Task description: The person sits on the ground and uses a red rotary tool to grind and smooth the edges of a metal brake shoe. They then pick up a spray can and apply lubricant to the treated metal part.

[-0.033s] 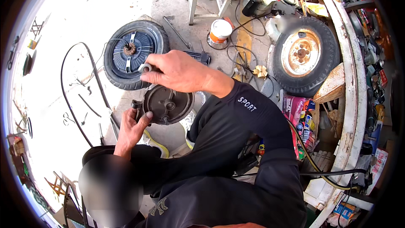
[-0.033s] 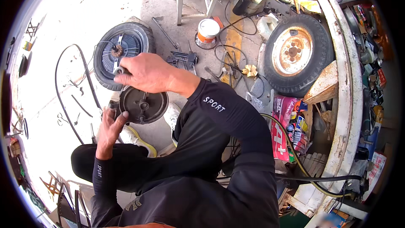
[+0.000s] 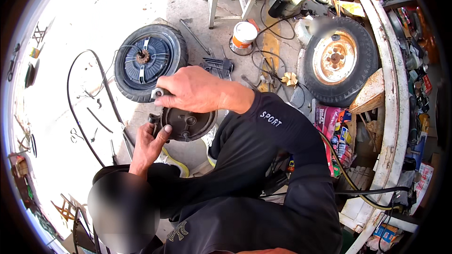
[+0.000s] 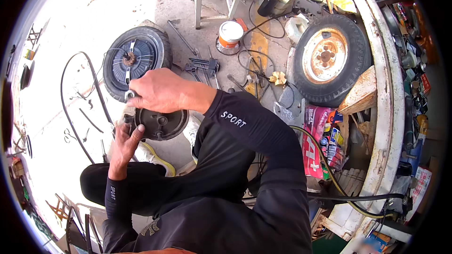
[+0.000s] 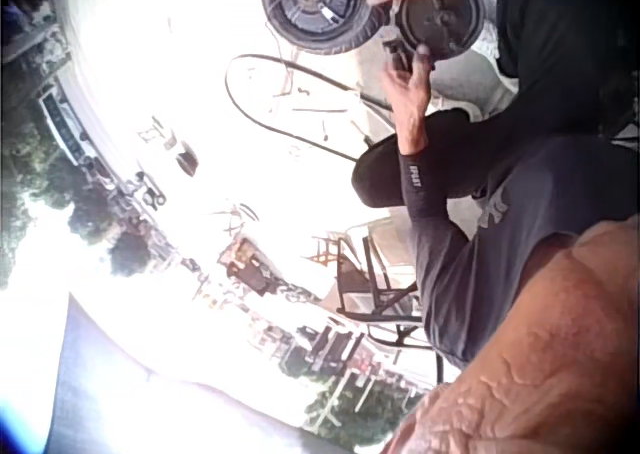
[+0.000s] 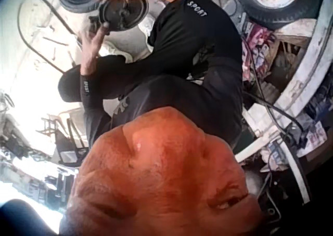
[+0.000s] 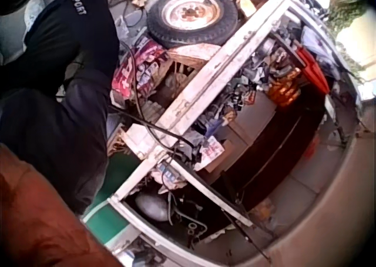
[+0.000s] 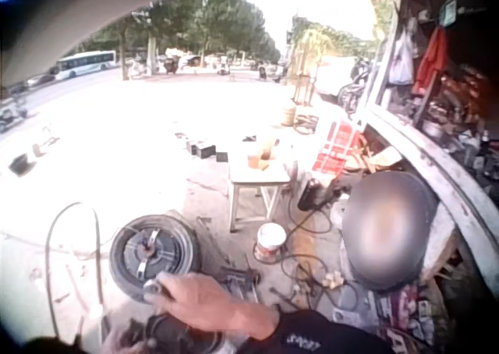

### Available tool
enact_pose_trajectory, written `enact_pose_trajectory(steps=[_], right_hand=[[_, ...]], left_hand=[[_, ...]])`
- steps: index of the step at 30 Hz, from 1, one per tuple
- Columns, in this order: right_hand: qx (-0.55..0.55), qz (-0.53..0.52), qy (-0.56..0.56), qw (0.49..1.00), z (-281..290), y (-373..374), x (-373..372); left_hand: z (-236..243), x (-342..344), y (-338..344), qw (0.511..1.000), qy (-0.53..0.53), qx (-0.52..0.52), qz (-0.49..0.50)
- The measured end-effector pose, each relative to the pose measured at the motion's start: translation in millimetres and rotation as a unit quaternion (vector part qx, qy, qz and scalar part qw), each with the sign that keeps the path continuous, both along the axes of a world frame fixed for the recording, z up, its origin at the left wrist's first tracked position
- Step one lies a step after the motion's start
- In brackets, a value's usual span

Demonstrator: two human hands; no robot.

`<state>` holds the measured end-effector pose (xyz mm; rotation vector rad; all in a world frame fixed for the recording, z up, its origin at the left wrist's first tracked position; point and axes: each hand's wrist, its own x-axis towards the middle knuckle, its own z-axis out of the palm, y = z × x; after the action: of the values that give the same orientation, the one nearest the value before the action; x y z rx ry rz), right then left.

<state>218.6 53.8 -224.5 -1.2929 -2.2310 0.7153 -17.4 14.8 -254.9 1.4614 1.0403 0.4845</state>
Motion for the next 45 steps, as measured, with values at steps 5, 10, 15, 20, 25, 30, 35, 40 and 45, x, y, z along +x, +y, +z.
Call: enact_pose_trajectory(steps=[5,10,15,20,25,30,35,40,45], right_hand=[[0.031,-0.076,-0.041,0.996,-4,14,-3],[-0.090,-0.342,0.142,0.925,-35,87,-31],[0.062,-0.125,0.037,0.989,24,96,-62],[0.088,-0.160,0.059,0.982,28,109,-105],[-0.153,-0.275,0.196,0.929,7,162,-43],[-0.008,-0.415,0.275,0.867,-97,-56,75],[-0.022,-0.813,-0.038,0.581,-295,-361,126],[-0.148,-0.915,-0.093,0.364,-321,-575,110],[-0.064,-0.959,0.215,0.175,-375,-623,131]], left_hand=[[-28,-1,0,0.990,0.050,0.116,0.068],[-46,-11,42,0.968,-0.028,0.069,0.239],[-59,-45,91,0.972,-0.077,0.074,0.211],[-61,-98,127,0.970,-0.005,0.140,0.199],[-68,-132,161,0.977,-0.053,0.200,0.048],[-69,-92,111,0.971,-0.163,-0.092,0.148],[-119,-95,84,0.974,-0.125,-0.157,0.104],[-132,-94,83,0.983,-0.122,-0.122,0.061],[-120,-74,82,0.979,-0.106,-0.156,0.076]])
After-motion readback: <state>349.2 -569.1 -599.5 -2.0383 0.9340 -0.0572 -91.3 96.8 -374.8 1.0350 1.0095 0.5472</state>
